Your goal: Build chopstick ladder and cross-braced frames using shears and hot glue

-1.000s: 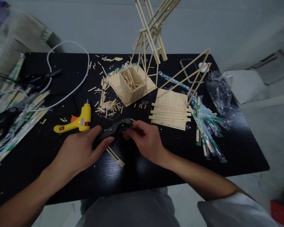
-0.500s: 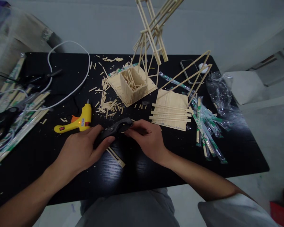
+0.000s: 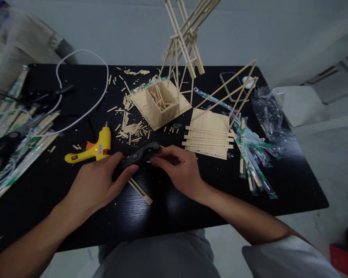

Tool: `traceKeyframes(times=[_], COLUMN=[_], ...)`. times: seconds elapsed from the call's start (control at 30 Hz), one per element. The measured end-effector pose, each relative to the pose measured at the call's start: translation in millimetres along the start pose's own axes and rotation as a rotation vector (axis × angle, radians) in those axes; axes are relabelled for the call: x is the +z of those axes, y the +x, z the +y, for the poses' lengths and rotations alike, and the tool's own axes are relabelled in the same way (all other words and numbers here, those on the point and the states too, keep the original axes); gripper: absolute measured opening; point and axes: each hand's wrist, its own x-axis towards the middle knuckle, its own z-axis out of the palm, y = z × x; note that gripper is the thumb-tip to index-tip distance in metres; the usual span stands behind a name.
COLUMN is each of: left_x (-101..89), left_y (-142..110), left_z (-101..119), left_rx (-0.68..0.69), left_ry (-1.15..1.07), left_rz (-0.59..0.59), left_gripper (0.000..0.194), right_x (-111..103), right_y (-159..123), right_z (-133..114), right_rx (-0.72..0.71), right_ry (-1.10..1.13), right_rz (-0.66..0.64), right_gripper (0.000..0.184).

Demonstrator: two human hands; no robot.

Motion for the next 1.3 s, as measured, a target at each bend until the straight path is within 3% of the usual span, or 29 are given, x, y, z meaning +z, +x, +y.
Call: traceKeyframes(times=[0.17,0.27,0.37,0.5,0.73,1.03,1.3], left_x=[-6.9,-7.6,-6.8,-8.0,-11.3,-8.3,2.9], left_y=[8,10,12,14,17,15,11], left_z=[-8,-11,-11,-10,-8,-4,-7], left_rx=[-0.049,-0.119,-0.293,-0.42,-0.411,-0.497,-0.438], left_ry=[-0.329,-0.776,-1.198,-1.477,-1.624,-1.548,-1.457], left_rz=[-0.029,-0.203,-0.387,-0.527,-0.567,-0.605,-0.491], left_gripper=[0.057,0.069,0.077,0.075,0.061,0.066,0.066], right_x=[0,0,-1,0,0,0,-1], right_y=[-1,-2,-2,0,2,5,6], right_z=[1,1,1,1,2,3,5], right_rx=[0.056,0.079,0.057,0.015,0.039,0.134,0.12], right_ry=[0.1,0.156,0.182,0.174,0.217,0.192,0.22], right_rz=[-0.074,-0.099,-0.12,-0.154,-0.185,-0.2,-0.202], right_gripper=[0.012,0.011,0.011,0.02,0.015,0.033,0.029])
